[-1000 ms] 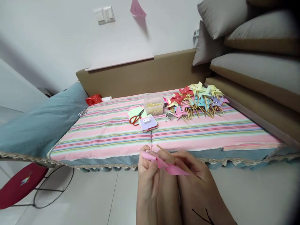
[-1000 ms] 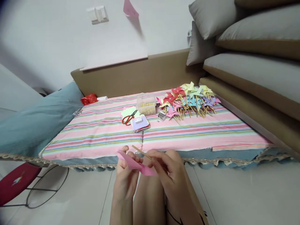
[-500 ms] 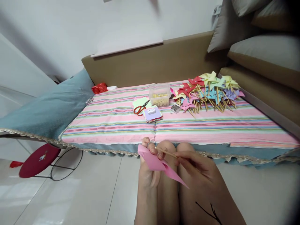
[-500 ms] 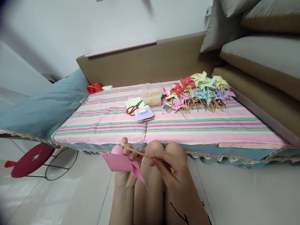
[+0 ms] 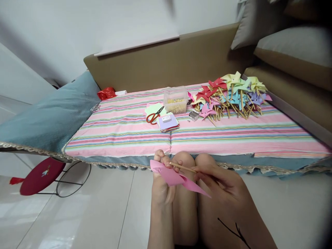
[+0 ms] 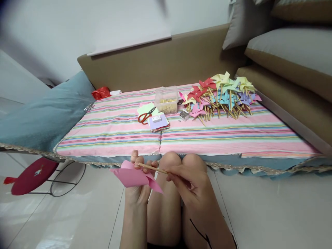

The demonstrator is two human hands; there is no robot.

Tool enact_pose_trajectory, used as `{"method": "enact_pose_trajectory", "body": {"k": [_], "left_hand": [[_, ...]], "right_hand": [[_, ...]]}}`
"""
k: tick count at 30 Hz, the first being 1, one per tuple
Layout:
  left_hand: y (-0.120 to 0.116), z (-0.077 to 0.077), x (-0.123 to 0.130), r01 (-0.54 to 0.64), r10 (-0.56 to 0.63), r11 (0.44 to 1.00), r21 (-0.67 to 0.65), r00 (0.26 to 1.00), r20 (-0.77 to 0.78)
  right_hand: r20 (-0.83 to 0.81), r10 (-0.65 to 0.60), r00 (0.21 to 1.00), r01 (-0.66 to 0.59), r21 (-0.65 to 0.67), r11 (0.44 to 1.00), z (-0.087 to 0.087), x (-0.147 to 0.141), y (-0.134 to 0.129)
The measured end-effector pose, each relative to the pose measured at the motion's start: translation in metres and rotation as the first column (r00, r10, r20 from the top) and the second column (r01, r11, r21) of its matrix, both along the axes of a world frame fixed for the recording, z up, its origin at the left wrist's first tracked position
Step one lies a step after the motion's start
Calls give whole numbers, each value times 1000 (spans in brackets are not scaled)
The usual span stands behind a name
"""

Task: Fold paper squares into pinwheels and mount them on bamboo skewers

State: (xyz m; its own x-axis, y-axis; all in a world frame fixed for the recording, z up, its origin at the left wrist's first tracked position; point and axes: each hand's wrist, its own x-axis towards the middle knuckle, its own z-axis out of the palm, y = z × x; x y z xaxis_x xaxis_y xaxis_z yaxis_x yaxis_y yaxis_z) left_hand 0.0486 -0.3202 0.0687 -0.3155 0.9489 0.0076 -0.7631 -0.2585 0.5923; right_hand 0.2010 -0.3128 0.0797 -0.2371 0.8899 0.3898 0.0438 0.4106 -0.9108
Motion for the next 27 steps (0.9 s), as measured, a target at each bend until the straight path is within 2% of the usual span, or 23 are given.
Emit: {"method": "enact_pose_trajectory", "body": {"k": [8, 14, 27], "left_hand": [[2, 1, 0, 8, -8, 1000, 4, 999, 31], [2, 0, 1, 5, -5, 1000, 23, 1000, -24], [3, -1, -2, 1, -1, 1000, 25, 1000, -25]], "right_hand": [[27, -13, 1000, 13, 8, 1000, -4, 3, 1], [75, -20, 997, 22, -27, 999, -5, 4, 0], [87, 33, 996, -24, -101, 995, -5, 6, -3]]}}
